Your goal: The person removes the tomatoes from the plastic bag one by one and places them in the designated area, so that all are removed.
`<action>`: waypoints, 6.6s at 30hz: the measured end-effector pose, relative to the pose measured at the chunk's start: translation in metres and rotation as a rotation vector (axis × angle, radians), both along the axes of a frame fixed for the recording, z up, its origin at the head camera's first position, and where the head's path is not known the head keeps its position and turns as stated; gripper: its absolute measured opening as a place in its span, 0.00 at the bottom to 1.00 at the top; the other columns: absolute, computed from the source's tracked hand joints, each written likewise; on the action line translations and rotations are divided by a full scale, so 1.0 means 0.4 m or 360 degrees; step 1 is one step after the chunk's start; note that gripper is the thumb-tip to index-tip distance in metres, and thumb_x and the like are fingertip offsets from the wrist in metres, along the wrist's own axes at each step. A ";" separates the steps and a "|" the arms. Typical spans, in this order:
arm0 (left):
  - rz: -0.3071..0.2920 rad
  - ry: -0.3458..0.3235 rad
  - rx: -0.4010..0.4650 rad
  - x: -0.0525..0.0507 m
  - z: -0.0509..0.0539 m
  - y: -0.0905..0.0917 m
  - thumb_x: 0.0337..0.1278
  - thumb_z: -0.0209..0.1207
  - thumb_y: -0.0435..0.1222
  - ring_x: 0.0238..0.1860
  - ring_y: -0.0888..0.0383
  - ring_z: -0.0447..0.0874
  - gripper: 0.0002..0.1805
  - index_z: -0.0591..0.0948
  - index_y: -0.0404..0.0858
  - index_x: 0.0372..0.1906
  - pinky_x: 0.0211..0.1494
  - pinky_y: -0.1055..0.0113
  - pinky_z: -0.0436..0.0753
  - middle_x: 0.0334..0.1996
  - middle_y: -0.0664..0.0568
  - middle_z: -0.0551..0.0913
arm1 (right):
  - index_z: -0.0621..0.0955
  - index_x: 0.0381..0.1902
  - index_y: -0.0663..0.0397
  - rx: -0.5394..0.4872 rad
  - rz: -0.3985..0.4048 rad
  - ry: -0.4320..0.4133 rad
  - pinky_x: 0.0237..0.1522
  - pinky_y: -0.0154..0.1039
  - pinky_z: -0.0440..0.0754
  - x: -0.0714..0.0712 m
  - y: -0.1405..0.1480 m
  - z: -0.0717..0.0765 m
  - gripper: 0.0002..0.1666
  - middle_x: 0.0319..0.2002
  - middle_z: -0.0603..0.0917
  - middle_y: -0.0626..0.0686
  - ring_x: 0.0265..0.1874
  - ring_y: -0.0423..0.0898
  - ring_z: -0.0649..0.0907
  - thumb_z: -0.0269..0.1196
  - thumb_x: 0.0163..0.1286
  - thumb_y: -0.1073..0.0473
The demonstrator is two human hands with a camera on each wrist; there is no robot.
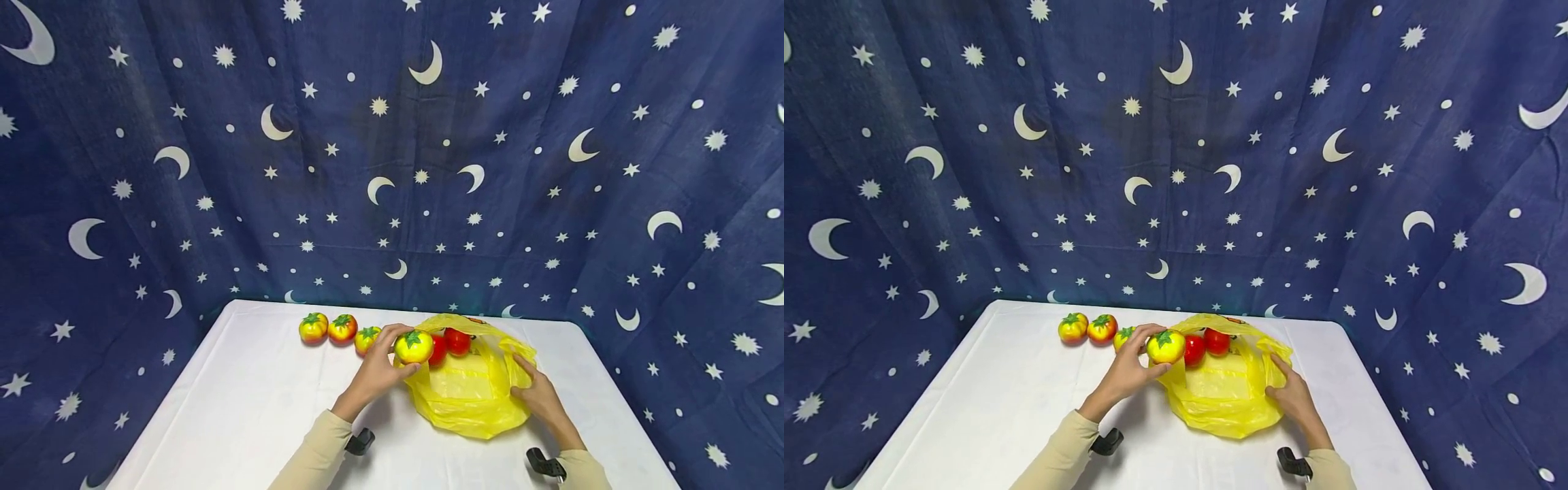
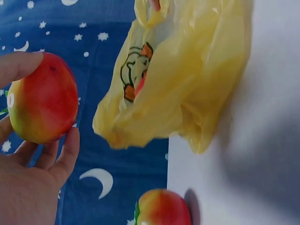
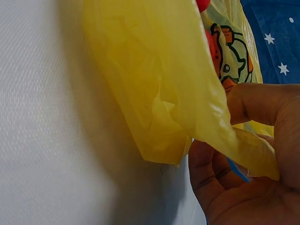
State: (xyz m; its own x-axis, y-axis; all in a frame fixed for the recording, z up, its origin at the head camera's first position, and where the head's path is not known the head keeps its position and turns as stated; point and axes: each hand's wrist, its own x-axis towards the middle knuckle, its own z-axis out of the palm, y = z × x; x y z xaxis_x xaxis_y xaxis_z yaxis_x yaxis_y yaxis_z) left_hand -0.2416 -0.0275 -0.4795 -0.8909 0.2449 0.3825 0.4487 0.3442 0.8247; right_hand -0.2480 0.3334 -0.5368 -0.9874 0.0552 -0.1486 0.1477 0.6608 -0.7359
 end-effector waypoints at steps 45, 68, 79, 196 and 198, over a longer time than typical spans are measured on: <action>0.0533 0.0038 -0.0023 -0.014 -0.082 -0.248 0.41 0.74 0.29 0.70 0.40 0.67 0.39 0.74 0.40 0.64 0.73 0.42 0.65 0.65 0.44 0.71 | 0.56 0.77 0.51 -0.0043 -0.0007 -0.0040 0.71 0.71 0.49 -0.001 0.003 -0.009 0.51 0.77 0.54 0.64 0.75 0.70 0.50 0.61 0.56 0.66; 0.0666 -0.0248 -0.0200 -0.031 -0.145 -0.285 0.43 0.73 0.32 0.66 0.37 0.69 0.39 0.71 0.34 0.65 0.70 0.41 0.68 0.64 0.38 0.68 | 0.57 0.77 0.54 0.0015 0.0021 -0.0010 0.71 0.71 0.49 0.004 0.006 -0.007 0.50 0.76 0.55 0.66 0.74 0.71 0.52 0.62 0.57 0.66; 0.0686 -0.0242 -0.0243 -0.042 -0.161 -0.284 0.41 0.73 0.31 0.64 0.37 0.68 0.38 0.73 0.33 0.64 0.69 0.41 0.69 0.62 0.38 0.70 | 0.57 0.76 0.55 0.0009 0.0021 -0.0012 0.71 0.71 0.49 0.005 0.005 -0.007 0.50 0.75 0.55 0.67 0.74 0.72 0.52 0.62 0.56 0.66; 0.0227 -0.0173 -0.0490 -0.118 -0.068 0.189 0.55 0.67 0.38 0.59 0.50 0.78 0.28 0.76 0.42 0.63 0.65 0.56 0.78 0.60 0.48 0.79 | 0.58 0.76 0.57 0.0010 0.0012 0.0013 0.71 0.71 0.51 0.016 0.005 0.012 0.49 0.74 0.57 0.69 0.73 0.72 0.53 0.62 0.57 0.66; 0.0253 -0.0178 -0.0501 -0.123 -0.074 0.188 0.54 0.68 0.38 0.60 0.50 0.77 0.28 0.76 0.42 0.62 0.65 0.56 0.78 0.60 0.47 0.78 | 0.58 0.76 0.58 0.0019 0.0008 0.0023 0.70 0.71 0.53 0.018 0.006 0.012 0.49 0.73 0.59 0.70 0.72 0.72 0.55 0.62 0.56 0.65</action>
